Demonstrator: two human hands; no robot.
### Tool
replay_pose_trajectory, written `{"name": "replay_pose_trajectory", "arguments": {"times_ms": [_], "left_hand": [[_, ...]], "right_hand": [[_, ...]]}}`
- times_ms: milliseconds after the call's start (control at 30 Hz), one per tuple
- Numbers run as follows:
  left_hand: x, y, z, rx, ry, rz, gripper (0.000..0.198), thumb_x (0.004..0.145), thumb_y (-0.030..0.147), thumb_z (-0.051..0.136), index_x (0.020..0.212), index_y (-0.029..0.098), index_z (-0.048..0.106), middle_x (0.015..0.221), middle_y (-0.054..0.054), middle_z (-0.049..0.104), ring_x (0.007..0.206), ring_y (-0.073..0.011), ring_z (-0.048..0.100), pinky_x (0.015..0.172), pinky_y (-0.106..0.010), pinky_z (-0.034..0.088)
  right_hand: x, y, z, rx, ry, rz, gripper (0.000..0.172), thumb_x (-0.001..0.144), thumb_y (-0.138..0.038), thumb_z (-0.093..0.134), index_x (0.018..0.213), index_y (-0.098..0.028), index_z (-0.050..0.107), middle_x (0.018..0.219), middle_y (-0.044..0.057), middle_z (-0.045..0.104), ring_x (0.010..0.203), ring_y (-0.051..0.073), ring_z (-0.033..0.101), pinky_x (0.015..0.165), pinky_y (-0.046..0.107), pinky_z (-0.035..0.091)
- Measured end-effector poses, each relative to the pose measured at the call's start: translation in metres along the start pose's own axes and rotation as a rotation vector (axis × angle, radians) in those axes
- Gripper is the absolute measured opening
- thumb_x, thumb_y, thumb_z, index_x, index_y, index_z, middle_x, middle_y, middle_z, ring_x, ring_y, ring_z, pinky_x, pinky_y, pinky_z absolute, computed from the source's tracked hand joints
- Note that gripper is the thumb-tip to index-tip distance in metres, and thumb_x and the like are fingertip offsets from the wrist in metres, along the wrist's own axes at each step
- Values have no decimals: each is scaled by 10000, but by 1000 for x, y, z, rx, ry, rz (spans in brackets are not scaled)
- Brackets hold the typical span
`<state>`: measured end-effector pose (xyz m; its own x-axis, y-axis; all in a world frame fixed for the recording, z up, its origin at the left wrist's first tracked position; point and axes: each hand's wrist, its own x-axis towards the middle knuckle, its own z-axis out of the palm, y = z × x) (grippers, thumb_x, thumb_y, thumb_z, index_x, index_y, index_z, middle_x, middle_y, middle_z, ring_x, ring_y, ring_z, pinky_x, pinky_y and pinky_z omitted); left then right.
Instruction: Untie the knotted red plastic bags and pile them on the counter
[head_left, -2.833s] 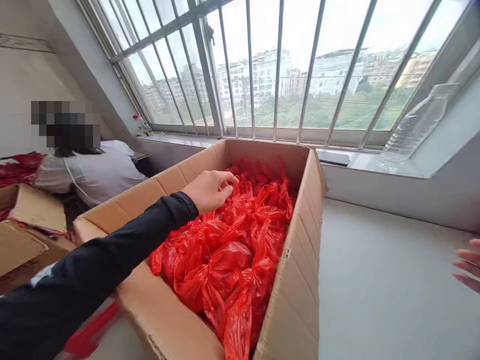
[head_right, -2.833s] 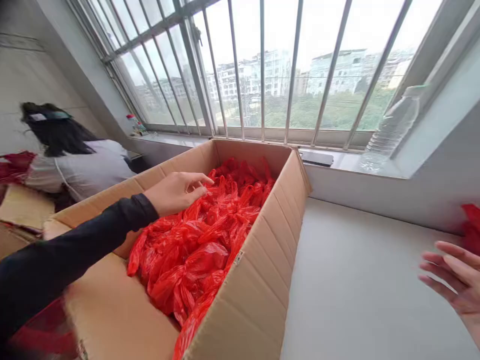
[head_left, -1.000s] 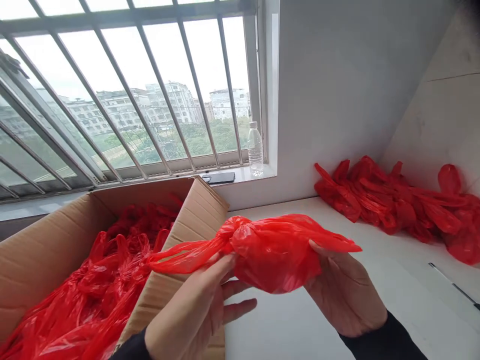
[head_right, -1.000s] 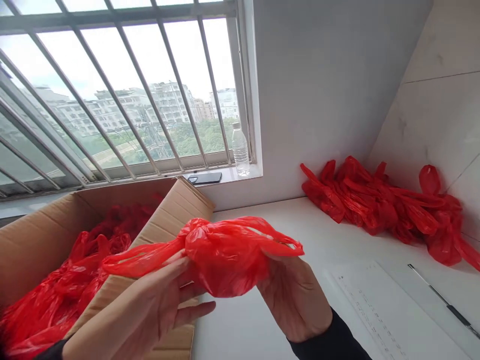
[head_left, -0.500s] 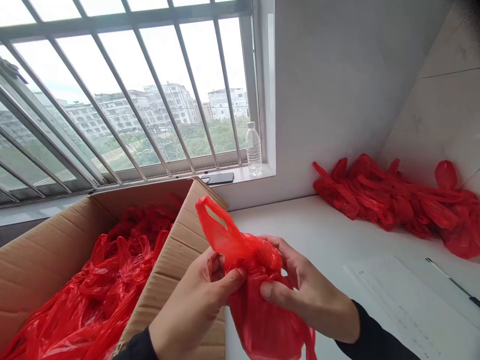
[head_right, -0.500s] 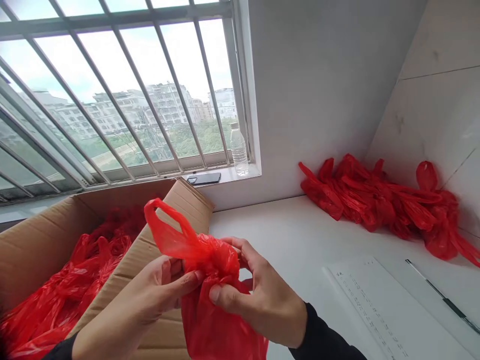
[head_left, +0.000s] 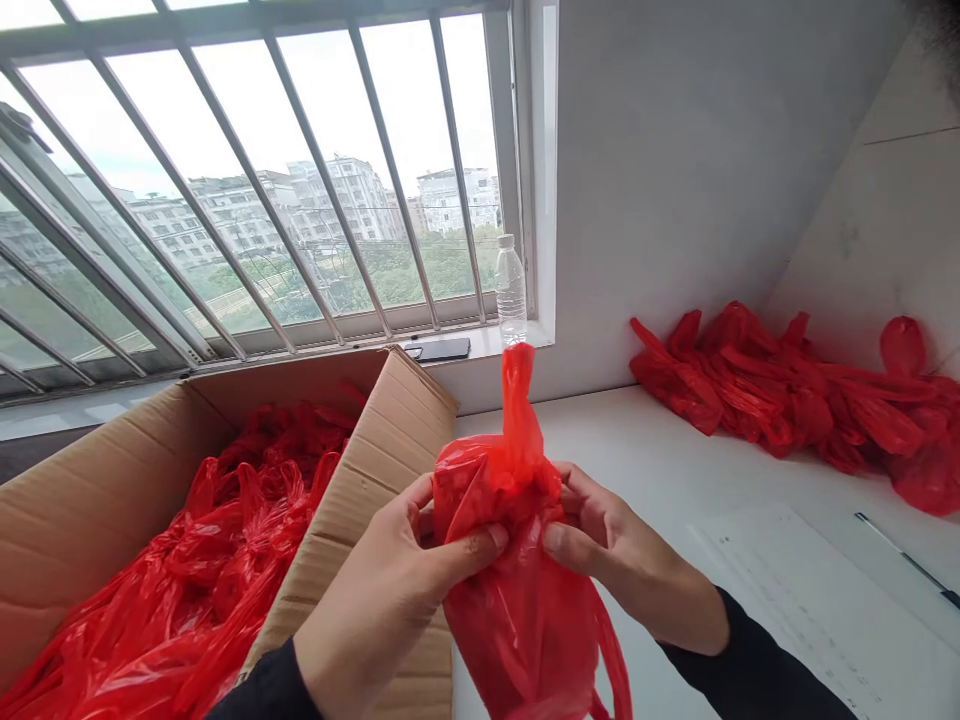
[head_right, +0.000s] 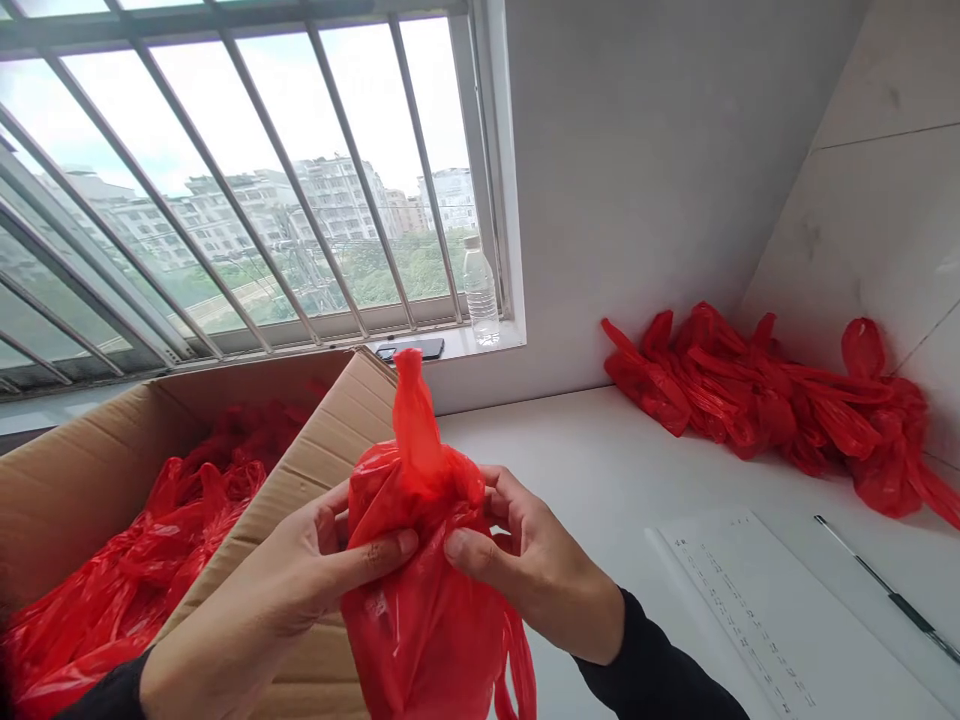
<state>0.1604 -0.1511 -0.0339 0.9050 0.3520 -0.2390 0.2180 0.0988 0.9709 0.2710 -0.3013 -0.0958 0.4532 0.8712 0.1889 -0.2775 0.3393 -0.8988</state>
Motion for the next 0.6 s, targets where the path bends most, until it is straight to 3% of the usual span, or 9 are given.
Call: {"name": "replay_pose_trajectory", "arguments": {"times_ms": [100,200,400,533,600], "left_hand": [[0,-1,0,-17,-9,2,463,701,263,809,1126,142,670,1037,-108,731,879,-242,687,744,-296,532],[-1,-2,1,-45,-37,-6,446,715,257,796,1131,147,677,989,-95,738,870,-238,683,756,-302,529],[-4,1,1,-9,-39,-18,380,729,268,788,1074,134,703,802,-51,724,702,-164,632,637,-238,500],[-2,0,2,-11,-66,-50,315,748,292,770,1009,121,726,733,-38,709,641,-147,610,615,-229,486],[-2,-2,3,-7,-69,-58,341,766,332,751,1040,132,719,827,-59,730,700,-171,638,685,-262,509]], "right_hand": [[0,-1,0,27,-52,16,289,884,-328,657,1135,-198,600,1002,61,657,897,198,611,810,330,493],[0,0,-3,19,-34,-6,260,878,-304,664,1107,-196,609,998,56,651,901,194,597,827,331,484],[1,2,-10,6,-112,-4,408,837,-282,708,1215,-220,569,1061,58,635,941,204,586,903,385,470],[1,-1,-8,29,-102,-12,316,845,-273,695,1142,-211,605,1009,45,638,913,195,588,868,354,474],[1,-3,-6,48,-48,-27,244,854,-277,684,1079,-212,617,978,37,634,905,194,589,838,338,480]]}}
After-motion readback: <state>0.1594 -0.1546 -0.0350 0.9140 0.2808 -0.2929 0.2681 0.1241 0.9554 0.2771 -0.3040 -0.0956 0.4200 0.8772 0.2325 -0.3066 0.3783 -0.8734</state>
